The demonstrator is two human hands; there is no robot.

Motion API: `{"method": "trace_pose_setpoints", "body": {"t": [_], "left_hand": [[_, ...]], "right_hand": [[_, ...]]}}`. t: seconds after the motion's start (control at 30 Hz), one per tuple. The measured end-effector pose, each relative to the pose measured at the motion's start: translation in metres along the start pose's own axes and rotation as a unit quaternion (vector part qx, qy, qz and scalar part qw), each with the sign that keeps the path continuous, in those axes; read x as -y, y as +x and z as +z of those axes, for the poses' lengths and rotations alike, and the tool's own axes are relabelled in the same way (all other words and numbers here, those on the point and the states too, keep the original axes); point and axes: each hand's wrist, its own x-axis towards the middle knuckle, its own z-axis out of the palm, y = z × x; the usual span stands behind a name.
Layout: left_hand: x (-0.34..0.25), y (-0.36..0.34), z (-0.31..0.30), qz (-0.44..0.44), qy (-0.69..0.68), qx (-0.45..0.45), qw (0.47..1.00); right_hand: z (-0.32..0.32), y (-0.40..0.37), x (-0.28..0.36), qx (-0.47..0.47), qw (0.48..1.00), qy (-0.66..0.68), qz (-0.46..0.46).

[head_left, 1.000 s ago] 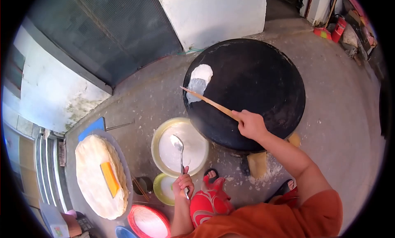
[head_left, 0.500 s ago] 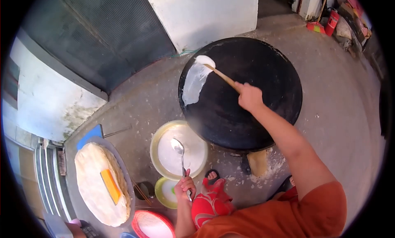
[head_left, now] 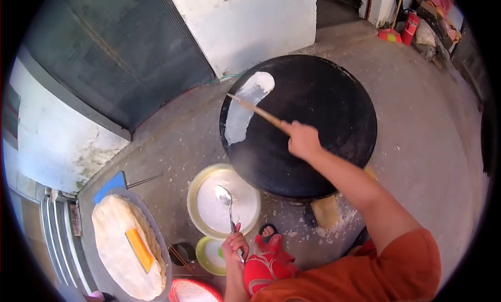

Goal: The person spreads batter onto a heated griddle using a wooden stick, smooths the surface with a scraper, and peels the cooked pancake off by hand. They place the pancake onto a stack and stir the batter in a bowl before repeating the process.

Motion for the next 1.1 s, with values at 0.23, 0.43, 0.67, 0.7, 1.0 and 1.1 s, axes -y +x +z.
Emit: {"method": "trace_pose_setpoints", "body": {"t": [0.23,0.43,0.67,0.7,1.0,1.1], "left_hand": [[-0.002,-0.004,-0.001,-0.001,0.01,-0.012,1.0],[0.0,-0.004,0.0,-0.005,0.002,-0.027,1.0],[-0.004,0.003,-0.004,-0.013,0.01,-0.003,1.0],[0.001,0.001,0.001,-0.003,0.008,-0.017,1.0],[-0.009,0.006,-0.003,0.003,0.015,-0.033,0.999],[-0.004,0.003,0.001,0.002,0.01,-0.049,0.999]], "right_hand": [[0.038,0.002,-0.046,-0.179,0.979,0.088,0.046],[-0.007,0.018,-0.071,-0.029,0.991,-0.075,0.103],[-0.003,0.004,-0.008,-0.005,0.999,0.002,0.042],[0.001,0.017,-0.014,0.013,0.997,-0.068,0.033],[-0.01,-0.026,-0.022,0.004,0.998,0.005,0.06],[-0.009,0.008,-0.07,-0.033,0.981,-0.14,0.131]]}}
